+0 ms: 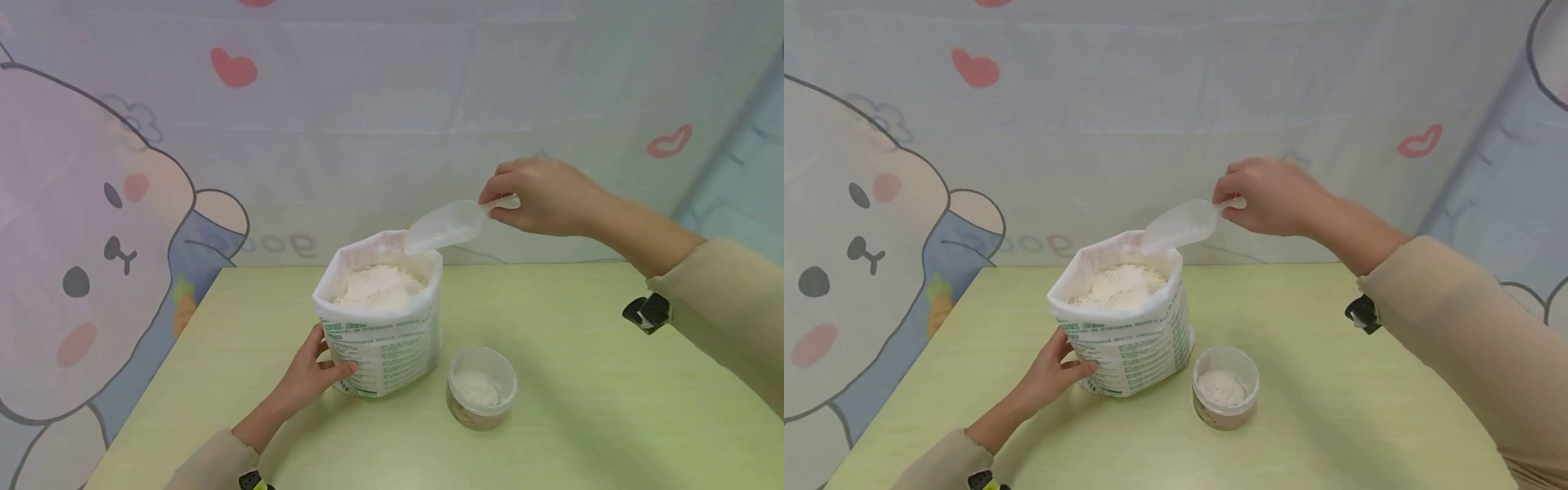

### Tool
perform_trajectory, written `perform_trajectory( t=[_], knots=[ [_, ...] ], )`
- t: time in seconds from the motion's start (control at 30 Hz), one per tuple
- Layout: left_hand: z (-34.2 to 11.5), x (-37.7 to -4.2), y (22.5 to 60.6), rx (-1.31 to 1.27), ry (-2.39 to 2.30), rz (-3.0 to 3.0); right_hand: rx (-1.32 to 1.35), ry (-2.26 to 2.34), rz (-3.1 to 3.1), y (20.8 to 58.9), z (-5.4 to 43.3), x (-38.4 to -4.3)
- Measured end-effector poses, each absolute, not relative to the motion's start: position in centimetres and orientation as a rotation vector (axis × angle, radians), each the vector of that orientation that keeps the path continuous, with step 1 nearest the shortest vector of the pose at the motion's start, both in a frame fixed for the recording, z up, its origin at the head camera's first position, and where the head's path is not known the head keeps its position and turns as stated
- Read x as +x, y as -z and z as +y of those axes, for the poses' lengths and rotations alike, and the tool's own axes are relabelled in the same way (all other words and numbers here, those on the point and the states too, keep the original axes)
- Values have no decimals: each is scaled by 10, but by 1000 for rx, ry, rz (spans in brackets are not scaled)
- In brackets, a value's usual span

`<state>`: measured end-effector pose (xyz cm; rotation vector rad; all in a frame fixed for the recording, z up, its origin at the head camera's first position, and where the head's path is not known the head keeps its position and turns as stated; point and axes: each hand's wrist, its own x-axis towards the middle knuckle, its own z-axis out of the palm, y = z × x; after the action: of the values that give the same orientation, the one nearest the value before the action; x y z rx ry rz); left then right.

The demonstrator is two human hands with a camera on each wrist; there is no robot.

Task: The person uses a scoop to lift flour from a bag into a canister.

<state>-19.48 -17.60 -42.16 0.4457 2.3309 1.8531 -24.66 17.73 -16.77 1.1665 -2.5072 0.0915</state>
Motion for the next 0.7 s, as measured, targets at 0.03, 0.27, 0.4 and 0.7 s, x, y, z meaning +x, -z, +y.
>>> perform_trajectory(
  t=[0.03, 0.27, 0.4, 0.7],
  knots=[
    [-176, -195, 421, 448, -1854, 2330, 1167, -78, -2510, 166, 175, -247],
    [-175, -196, 422, 465, -1860, 2319, 1106, 142, -2557, 158, 155, -243],
    [-174, -196, 422, 461, -1860, 2315, 1114, 262, -2572, 156, 142, -241],
    [-173, -195, 421, 458, -1858, 2306, 1151, 581, -2509, 160, 115, -236]
  ],
)
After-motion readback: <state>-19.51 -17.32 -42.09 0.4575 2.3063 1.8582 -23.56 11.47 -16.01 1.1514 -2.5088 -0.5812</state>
